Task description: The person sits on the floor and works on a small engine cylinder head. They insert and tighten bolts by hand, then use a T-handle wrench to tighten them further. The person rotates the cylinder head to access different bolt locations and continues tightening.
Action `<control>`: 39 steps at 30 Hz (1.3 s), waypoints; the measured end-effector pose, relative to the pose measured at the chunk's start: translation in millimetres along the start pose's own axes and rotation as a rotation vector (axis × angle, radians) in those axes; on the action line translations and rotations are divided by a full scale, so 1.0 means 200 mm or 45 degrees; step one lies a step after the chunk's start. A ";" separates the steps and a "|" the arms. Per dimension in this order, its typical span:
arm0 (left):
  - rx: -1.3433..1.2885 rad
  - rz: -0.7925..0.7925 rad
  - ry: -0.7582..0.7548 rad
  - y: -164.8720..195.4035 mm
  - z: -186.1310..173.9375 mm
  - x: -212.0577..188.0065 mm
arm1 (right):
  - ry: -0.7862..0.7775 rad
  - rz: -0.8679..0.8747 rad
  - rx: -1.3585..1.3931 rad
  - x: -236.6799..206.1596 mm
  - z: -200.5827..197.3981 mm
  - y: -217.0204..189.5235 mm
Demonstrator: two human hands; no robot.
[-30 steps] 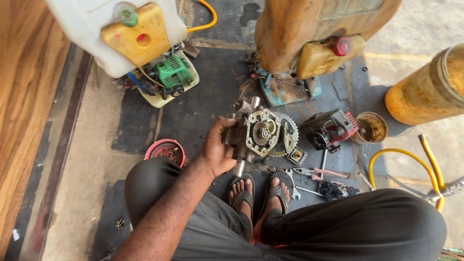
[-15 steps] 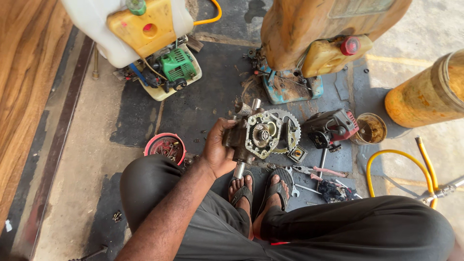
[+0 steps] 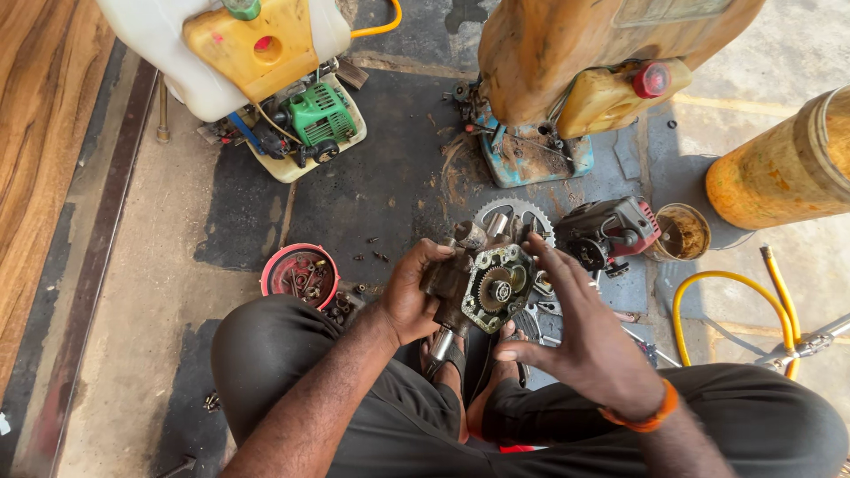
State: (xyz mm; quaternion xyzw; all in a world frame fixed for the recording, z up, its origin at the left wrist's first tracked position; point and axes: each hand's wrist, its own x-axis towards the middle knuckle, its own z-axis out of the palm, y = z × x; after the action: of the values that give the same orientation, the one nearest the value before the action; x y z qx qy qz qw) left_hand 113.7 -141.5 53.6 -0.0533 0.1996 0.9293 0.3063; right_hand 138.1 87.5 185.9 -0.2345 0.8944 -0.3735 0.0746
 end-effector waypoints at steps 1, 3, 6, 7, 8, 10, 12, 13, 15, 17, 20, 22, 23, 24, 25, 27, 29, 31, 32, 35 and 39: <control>0.004 -0.005 0.003 0.00 0.00 -0.01 | 0.021 0.020 -0.002 0.03 0.05 -0.02; 0.023 -0.022 0.054 0.00 -0.01 -0.03 | 0.062 0.071 -0.008 0.05 0.15 -0.03; 0.151 -0.076 0.144 0.02 -0.05 -0.06 | 0.068 0.181 0.112 0.05 0.26 0.01; 0.211 -0.111 0.169 0.02 -0.07 -0.06 | 0.060 0.192 0.149 0.04 0.29 0.04; 0.240 -0.144 0.198 0.02 -0.09 -0.07 | 0.051 0.193 0.187 0.04 0.32 0.07; 0.301 -0.201 0.267 0.00 -0.12 -0.08 | 0.020 0.251 0.293 0.04 0.38 0.13; 0.278 -0.314 0.416 -0.03 -0.14 -0.09 | -0.006 0.379 0.437 0.03 0.45 0.17; 0.271 -0.372 0.489 -0.04 -0.15 -0.09 | -0.046 0.441 0.419 0.02 0.48 0.19; 0.342 -0.413 0.505 -0.05 -0.16 -0.09 | -0.133 0.566 0.383 0.01 0.53 0.22; 0.384 -0.448 0.541 -0.06 -0.17 -0.07 | -0.133 0.510 0.238 0.00 0.56 0.25; 0.438 -0.502 0.650 -0.06 -0.19 -0.03 | -0.121 0.527 0.196 0.01 0.57 0.29; 0.515 -0.546 0.758 -0.06 -0.20 0.01 | -0.114 0.578 0.197 0.02 0.58 0.31; 0.750 -0.544 0.885 -0.06 -0.20 0.03 | -0.117 0.609 0.185 0.04 0.58 0.32; 0.989 -0.530 1.006 -0.05 -0.20 0.07 | -0.119 0.635 0.172 0.05 0.58 0.33; 1.231 -0.507 1.121 -0.03 -0.19 0.10 | -0.161 0.720 0.143 0.07 0.59 0.34; 1.359 -0.261 1.152 0.02 -0.17 0.12 | -0.245 0.908 0.087 0.08 0.64 0.36; 1.405 -0.020 1.155 0.07 -0.12 0.15 | -0.193 0.829 -0.008 0.09 0.71 0.38; 1.380 0.179 1.132 0.12 -0.06 0.18 | -0.206 0.777 -0.114 0.12 0.78 0.43; 1.354 0.240 1.127 0.13 -0.04 0.19 | -0.255 0.749 -0.171 0.14 0.83 0.46; 1.266 0.429 1.116 0.15 0.02 0.23 | -0.250 0.700 -0.176 0.23 1.00 0.54; 1.118 0.650 1.170 0.20 0.03 0.24 | -0.106 0.694 -0.195 0.43 1.22 0.65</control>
State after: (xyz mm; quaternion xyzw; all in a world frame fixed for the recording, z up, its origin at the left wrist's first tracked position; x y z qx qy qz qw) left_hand 51.1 -141.4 61.4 -0.2645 0.6739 0.6883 -0.0450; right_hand 89.9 -28.0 -74.6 -0.0056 0.9462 -0.2610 0.1910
